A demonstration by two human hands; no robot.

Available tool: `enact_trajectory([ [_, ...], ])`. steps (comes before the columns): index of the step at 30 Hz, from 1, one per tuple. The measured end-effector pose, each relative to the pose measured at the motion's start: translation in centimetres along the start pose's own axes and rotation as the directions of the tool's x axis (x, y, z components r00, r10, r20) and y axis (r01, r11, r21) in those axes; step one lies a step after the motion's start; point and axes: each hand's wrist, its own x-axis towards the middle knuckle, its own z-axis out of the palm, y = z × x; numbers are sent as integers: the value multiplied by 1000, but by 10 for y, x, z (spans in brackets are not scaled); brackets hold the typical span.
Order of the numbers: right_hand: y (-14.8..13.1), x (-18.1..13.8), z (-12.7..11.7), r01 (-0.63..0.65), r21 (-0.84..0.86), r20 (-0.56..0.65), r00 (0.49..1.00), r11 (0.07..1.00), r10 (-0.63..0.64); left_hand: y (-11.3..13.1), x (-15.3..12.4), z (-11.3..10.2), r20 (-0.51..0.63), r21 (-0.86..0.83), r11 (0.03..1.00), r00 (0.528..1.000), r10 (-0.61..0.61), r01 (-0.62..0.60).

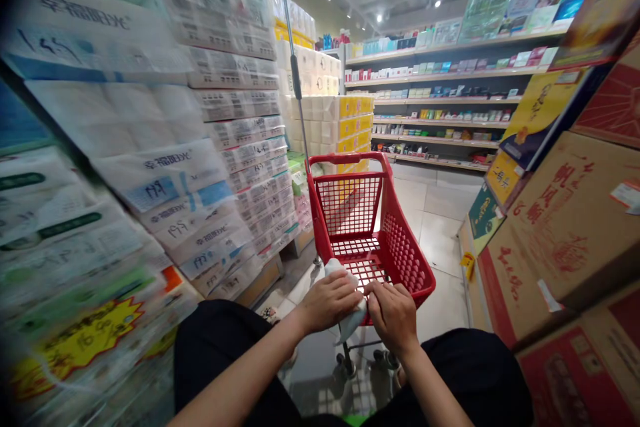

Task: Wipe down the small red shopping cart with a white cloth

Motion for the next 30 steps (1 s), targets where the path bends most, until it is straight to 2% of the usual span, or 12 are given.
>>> enact_trajectory([
  [3,4,-3,-4,16,42,-9,1000,999,-15,-14,3,-14,64,-61,995,994,88,-84],
  [6,7,-1,-7,44,61,2,999,997,-44,-35,6,-19,122,-99,992,989,87,-75],
  [9,10,2,-11,51,67,16,999,996,-52,-61,9,-17,133,-109,993,991,-23,37],
  [12,12,4,-12,54,78,22,998,996,-56,-88,12,-16,72,-119,977,983,-168,175],
  [15,14,5,-11,59,79,21,998,995,-61,-100,15,-15,37,-105,966,972,-233,235],
  [20,32,6,-11,52,-4,32,998,999,-52,-81,25,-5,1,-54,958,960,-281,281],
  [26,67,12,-29,-22,-147,121,992,989,40,-52,42,10,12,3,945,945,-328,328],
  [30,52,21,-27,-14,-219,161,986,976,50,-36,52,16,-51,69,921,924,-380,383],
])
